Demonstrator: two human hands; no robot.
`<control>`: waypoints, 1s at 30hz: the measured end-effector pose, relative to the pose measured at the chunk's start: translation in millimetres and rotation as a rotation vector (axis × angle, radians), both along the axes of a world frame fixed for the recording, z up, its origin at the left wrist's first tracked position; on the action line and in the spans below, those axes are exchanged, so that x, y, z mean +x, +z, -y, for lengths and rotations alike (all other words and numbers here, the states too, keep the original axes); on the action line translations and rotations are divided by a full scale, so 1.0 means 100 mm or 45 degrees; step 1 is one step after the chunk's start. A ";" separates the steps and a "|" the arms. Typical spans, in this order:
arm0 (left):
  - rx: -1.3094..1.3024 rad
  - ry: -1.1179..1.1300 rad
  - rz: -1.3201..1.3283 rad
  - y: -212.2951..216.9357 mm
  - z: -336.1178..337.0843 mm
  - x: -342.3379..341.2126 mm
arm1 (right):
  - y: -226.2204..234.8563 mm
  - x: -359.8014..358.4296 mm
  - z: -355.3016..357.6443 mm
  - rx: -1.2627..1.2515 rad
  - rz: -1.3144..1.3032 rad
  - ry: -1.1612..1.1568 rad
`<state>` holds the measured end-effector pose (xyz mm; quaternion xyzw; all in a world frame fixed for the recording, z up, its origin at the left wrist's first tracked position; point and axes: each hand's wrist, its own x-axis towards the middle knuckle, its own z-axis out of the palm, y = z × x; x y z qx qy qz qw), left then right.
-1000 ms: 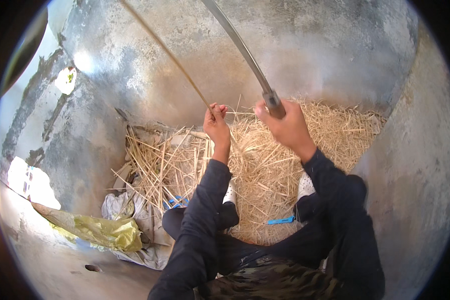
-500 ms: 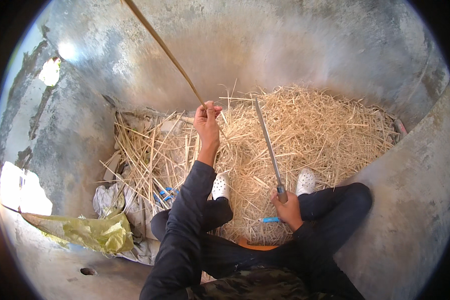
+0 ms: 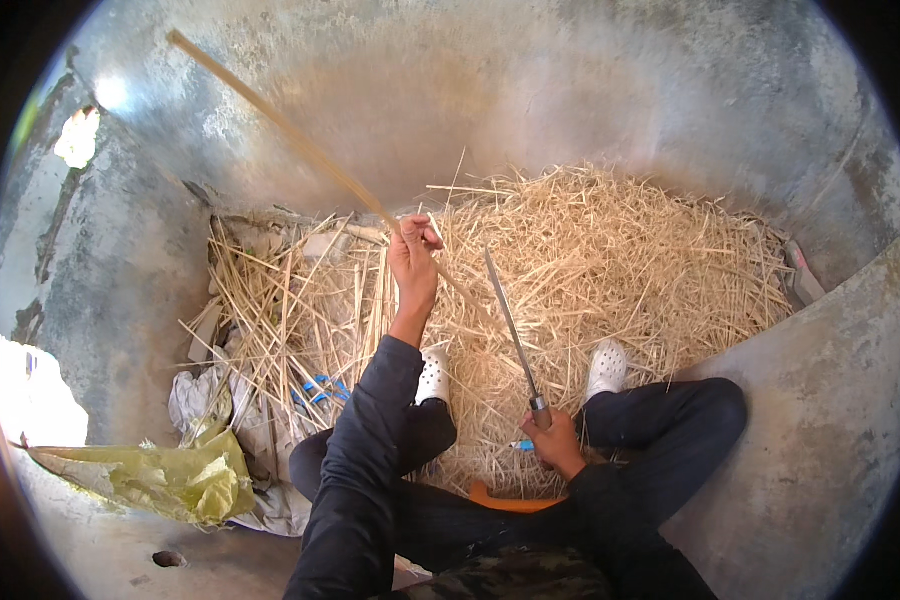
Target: The person sits cross-legged on a floor covered with straw and uses a knife to shave thin strips from long wooden sticks. They hold the stick with their left hand and scrape the blade along its length, creating a pile of wood shavings.
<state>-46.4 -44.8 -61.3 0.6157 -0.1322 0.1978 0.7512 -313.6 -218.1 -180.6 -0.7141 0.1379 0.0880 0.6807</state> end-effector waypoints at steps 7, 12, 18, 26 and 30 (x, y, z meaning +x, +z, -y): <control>0.052 -0.014 0.003 0.04 0.01 0.03 | -0.20 0.09 -0.15 -0.059 0.038 0.004; 0.093 0.029 0.081 0.22 0.01 -0.05 | -0.10 0.17 -0.27 0.032 -0.138 0.049; -0.107 -0.190 0.042 0.15 0.01 -0.10 | -0.15 0.24 -0.39 -0.098 -0.105 0.060; -0.195 -0.153 -0.027 -0.06 0.06 -0.10 | 0.42 0.62 -0.64 -0.150 0.290 -0.080; -0.279 -0.049 -0.016 -0.03 -0.05 0.04 | -0.18 0.65 -0.80 -0.233 0.326 -0.163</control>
